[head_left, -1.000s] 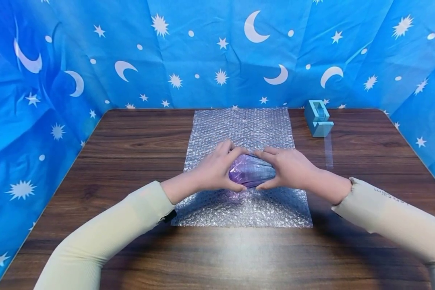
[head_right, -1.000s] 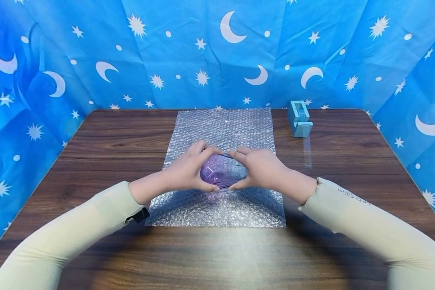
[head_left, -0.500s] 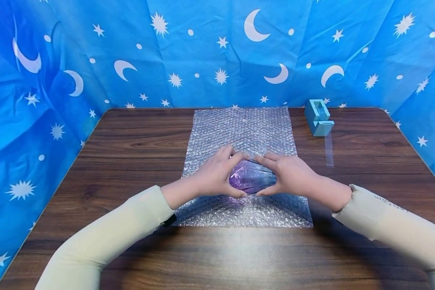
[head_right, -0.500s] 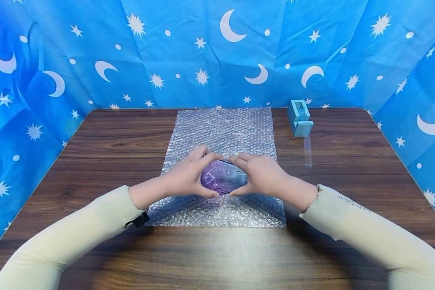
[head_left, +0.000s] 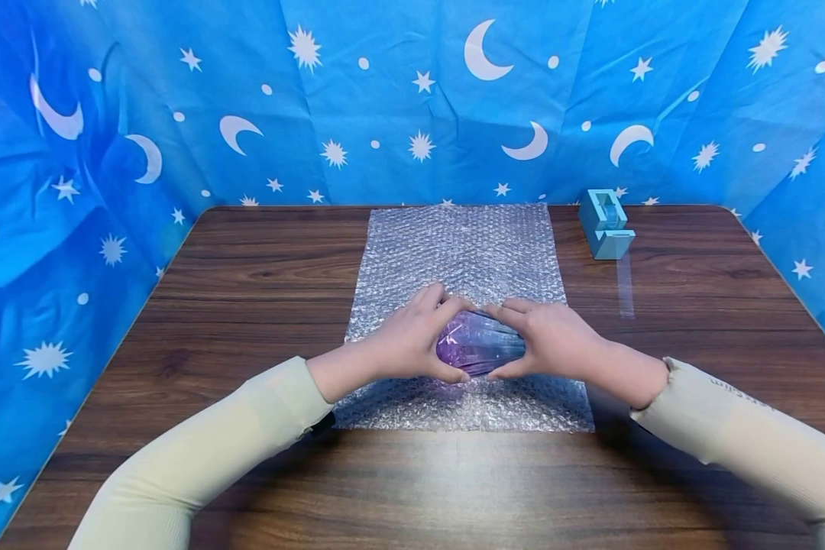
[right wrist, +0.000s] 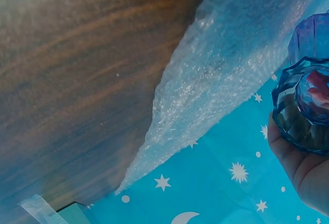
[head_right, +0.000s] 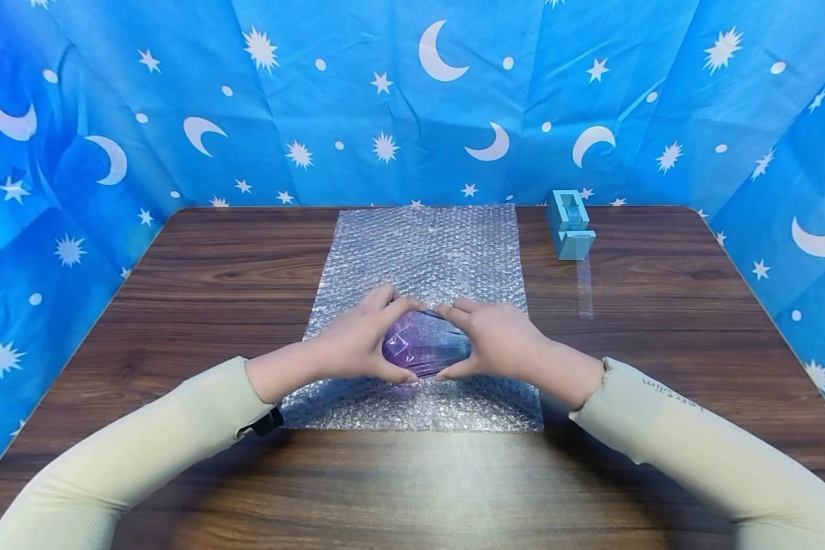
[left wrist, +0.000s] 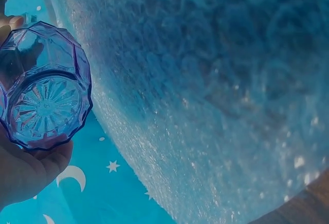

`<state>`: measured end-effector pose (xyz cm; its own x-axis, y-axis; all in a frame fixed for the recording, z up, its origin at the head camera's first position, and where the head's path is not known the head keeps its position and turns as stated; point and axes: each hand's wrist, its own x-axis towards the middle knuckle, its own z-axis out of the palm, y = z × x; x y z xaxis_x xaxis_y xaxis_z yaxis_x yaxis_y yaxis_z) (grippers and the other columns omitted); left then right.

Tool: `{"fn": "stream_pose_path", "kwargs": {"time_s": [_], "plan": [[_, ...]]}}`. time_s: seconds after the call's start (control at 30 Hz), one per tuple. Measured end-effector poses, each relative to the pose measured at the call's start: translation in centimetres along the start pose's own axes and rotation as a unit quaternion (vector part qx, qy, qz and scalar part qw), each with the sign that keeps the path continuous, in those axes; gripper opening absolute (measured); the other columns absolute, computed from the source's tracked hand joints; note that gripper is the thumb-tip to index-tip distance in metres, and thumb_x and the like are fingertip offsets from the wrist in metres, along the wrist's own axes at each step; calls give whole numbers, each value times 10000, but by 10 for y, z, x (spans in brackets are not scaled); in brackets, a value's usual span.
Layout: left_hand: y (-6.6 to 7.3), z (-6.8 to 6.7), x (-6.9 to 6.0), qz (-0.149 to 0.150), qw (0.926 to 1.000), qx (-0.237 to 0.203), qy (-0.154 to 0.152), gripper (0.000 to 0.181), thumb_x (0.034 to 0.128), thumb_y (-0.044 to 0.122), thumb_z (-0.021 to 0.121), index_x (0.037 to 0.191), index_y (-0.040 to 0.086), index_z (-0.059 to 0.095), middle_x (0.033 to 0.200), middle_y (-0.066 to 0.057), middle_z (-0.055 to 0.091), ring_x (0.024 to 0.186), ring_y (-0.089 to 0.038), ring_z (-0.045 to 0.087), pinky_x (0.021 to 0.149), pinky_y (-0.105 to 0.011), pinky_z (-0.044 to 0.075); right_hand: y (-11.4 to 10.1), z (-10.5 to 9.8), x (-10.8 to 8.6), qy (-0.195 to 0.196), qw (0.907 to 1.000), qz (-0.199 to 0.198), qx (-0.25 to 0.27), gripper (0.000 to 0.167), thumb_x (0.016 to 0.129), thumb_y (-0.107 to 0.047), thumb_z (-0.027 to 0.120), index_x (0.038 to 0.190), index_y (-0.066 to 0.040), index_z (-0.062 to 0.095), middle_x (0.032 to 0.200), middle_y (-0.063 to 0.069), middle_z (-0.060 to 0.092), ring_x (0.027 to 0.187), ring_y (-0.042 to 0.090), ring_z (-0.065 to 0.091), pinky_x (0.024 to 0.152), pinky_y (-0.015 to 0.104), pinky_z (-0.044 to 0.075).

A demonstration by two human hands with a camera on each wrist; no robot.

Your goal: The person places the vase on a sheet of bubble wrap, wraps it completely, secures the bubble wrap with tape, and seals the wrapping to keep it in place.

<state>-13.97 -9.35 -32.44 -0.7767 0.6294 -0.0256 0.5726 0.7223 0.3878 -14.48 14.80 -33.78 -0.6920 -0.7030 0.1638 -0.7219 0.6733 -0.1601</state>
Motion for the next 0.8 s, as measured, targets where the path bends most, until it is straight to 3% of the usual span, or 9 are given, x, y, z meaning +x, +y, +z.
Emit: {"fn": "stream_pose_path", "kwargs": {"time_s": [0.1,0.33,0.53,0.8], "plan": [[0,1,-1,31,10000,35,9,894,703,438,917,1448,160,508,1158,-91,495,1037,-212,487,841,-364,560,-1,1,-1,-75,10000,34,36,837,719,-556,875,1376,-96,638,1058,63,711,651,90,518,578,286,498],[1,4,-1,151,9999,-73,-5,902,711,421,919,1460,148,497,1169,-99,493,1051,-219,474,869,-378,543,0,3,-4,-40,10000,61,51,838,714,-551,880,1375,-95,639,1131,91,733,750,143,642,636,343,575],[0,6,0,123,9999,-74,-89,902,723,423,913,1469,151,485,1201,-101,496,1079,-227,488,880,-390,548,1,5,-7,90,9999,-43,18,830,709,-547,882,1359,-87,648,1073,71,734,648,78,520,557,267,471],[0,5,0,114,9998,-102,-131,896,732,427,906,1471,148,484,1197,-103,492,1068,-227,492,862,-387,545,1,7,-7,22,10000,-13,37,826,718,-550,876,1363,-89,644,1066,60,723,642,65,498,548,253,449]]}}
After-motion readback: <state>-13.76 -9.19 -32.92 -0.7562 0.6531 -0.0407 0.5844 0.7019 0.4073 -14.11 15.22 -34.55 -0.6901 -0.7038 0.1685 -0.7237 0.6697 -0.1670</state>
